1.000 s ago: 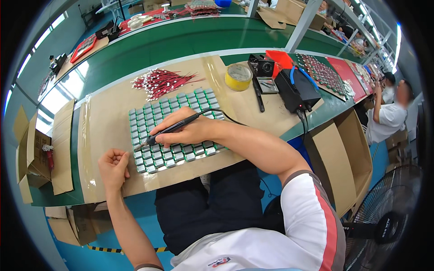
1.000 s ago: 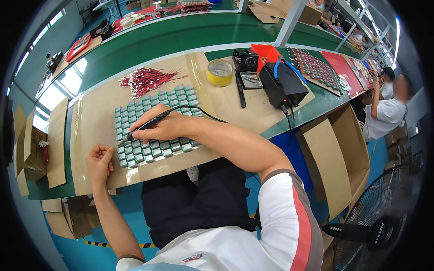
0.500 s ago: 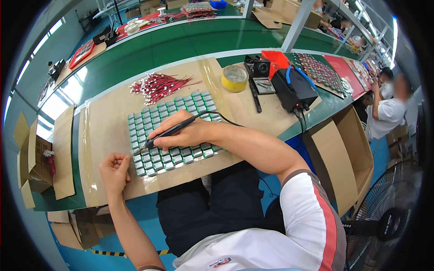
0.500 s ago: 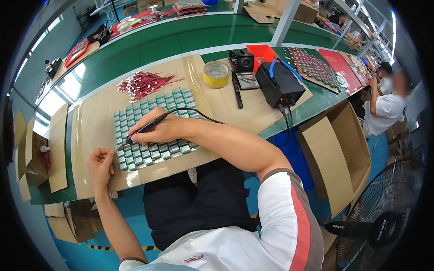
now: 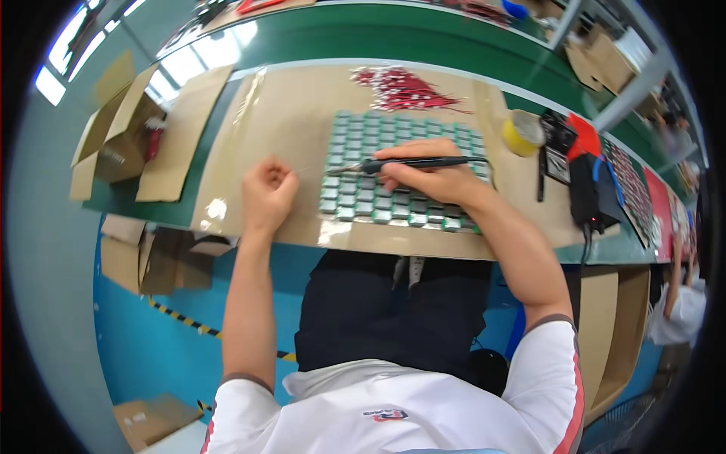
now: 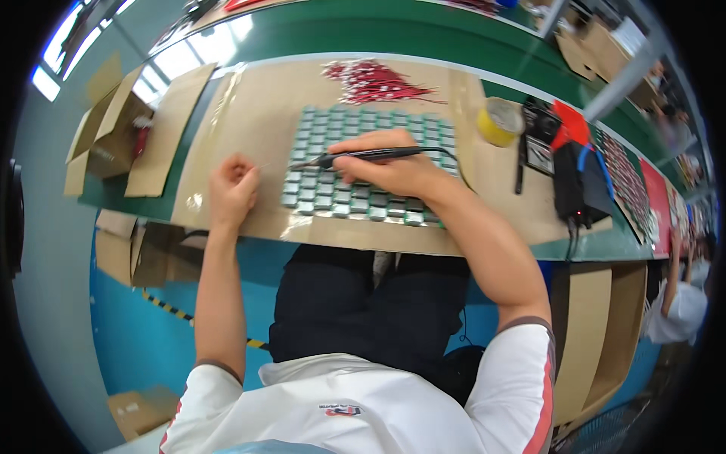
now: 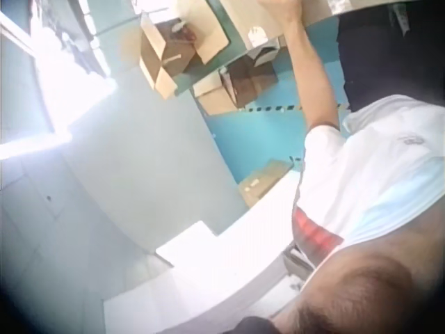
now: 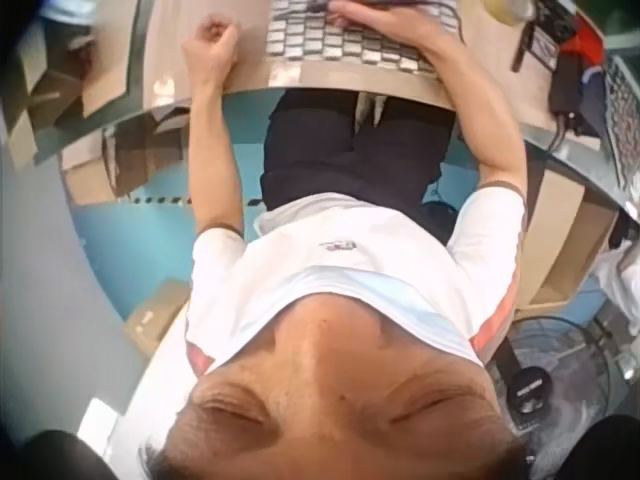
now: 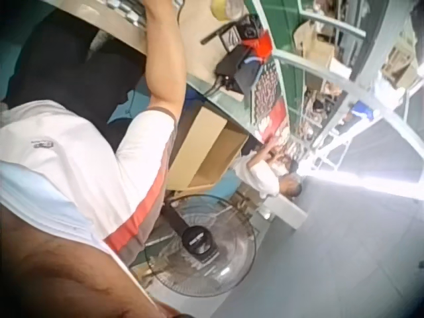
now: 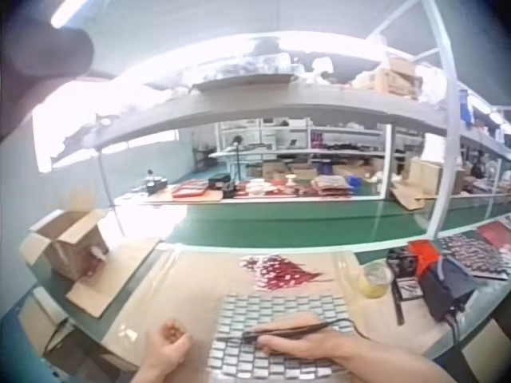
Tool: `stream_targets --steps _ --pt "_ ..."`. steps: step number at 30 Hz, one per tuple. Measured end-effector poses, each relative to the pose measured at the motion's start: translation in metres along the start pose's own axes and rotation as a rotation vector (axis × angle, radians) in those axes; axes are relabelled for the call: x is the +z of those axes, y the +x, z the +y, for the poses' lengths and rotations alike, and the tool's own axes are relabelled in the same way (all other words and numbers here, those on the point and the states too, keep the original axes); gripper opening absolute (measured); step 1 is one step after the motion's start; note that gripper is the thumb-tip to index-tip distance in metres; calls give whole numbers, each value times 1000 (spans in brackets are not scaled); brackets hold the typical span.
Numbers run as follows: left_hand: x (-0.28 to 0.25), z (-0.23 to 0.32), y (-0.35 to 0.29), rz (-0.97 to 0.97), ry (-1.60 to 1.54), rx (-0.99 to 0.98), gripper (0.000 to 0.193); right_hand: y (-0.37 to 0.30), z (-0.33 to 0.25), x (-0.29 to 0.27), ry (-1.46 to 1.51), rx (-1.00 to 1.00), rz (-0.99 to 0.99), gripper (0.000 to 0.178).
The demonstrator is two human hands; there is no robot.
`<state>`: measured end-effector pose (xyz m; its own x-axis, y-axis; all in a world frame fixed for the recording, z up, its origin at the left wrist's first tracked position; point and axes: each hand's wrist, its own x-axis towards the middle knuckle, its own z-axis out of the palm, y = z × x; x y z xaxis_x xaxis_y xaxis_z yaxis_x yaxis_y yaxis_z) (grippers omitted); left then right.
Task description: Soldering individual wires onto an array of small electronic components on a workbench.
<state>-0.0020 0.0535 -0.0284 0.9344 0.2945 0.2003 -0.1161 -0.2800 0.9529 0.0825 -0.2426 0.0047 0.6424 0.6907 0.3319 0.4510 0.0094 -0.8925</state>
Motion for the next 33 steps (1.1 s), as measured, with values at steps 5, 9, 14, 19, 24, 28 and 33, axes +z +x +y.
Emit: stream_targets --steps 5,9,14,19,24,28,33 --pt "3 13 -9 23 -67 -61 13 3 0 3 65 -53 29 25" --pt "2 24 -9 52 -123 -175 13 5 -9 -4 4 -67 50 25" --pt "-3 2 -7 34 -65 -67 11 9 -19 -8 67 -6 7 27" --pt "-2 -2 -8 0 -36 -21 10 2 -4 8 37 -16 30 26" --pt "-1 12 -9 -89 -8 -133 13 -2 -2 9 -99 -52 -1 25" --pt "0 12 -8 -106 -7 -141 12 0 0 9 -116 -100 -19 25" --pt "1 13 -6 -116 21 -141 13 0 -2 8 -132 -97 -10 25"
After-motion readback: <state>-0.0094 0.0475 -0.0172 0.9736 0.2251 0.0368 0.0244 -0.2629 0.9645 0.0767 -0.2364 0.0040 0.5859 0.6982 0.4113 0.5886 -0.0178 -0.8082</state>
